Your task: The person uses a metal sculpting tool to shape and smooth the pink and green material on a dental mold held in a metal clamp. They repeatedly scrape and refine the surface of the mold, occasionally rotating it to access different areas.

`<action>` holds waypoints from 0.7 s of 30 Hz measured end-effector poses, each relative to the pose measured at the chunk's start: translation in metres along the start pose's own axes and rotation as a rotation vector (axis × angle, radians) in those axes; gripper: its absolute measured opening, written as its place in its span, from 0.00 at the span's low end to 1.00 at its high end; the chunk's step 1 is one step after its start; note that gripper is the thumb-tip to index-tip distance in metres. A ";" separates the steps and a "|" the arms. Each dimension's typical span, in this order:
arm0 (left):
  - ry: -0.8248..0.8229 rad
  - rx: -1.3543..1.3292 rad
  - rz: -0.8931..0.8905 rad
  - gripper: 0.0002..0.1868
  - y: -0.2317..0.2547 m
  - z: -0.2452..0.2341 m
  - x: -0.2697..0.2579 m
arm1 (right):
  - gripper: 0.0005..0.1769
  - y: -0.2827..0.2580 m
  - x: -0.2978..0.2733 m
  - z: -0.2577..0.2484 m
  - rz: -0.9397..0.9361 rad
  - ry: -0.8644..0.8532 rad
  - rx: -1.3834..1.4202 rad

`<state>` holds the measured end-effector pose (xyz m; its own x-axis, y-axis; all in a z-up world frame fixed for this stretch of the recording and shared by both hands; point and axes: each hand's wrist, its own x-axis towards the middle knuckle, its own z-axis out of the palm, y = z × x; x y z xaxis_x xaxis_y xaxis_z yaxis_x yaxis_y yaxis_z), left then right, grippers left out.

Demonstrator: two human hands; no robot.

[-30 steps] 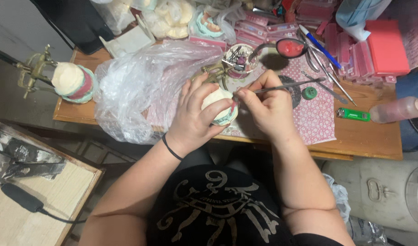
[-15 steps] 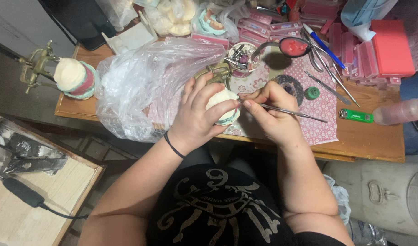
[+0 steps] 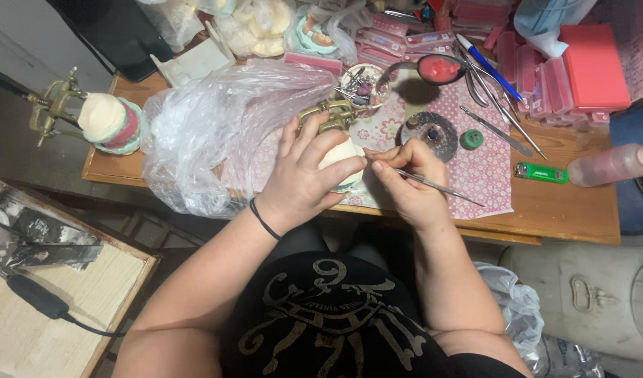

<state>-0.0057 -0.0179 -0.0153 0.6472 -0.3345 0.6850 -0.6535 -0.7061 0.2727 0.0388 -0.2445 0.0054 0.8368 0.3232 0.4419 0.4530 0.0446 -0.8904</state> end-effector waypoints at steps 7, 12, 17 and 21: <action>-0.079 0.005 0.007 0.28 0.004 -0.002 0.008 | 0.12 0.002 -0.010 0.003 -0.005 0.071 -0.005; -0.063 0.056 -0.012 0.25 0.005 0.001 0.008 | 0.13 0.001 -0.020 0.001 0.031 0.093 0.030; -0.067 0.054 -0.026 0.27 0.005 0.002 0.007 | 0.11 -0.004 -0.020 0.003 0.047 0.088 0.021; -0.039 0.030 -0.033 0.29 0.006 0.001 0.004 | 0.12 0.006 -0.018 0.001 0.091 0.147 0.141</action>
<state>-0.0062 -0.0239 -0.0113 0.6836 -0.3344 0.6487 -0.6200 -0.7351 0.2744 0.0259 -0.2495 -0.0076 0.9130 0.1911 0.3605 0.3342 0.1566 -0.9294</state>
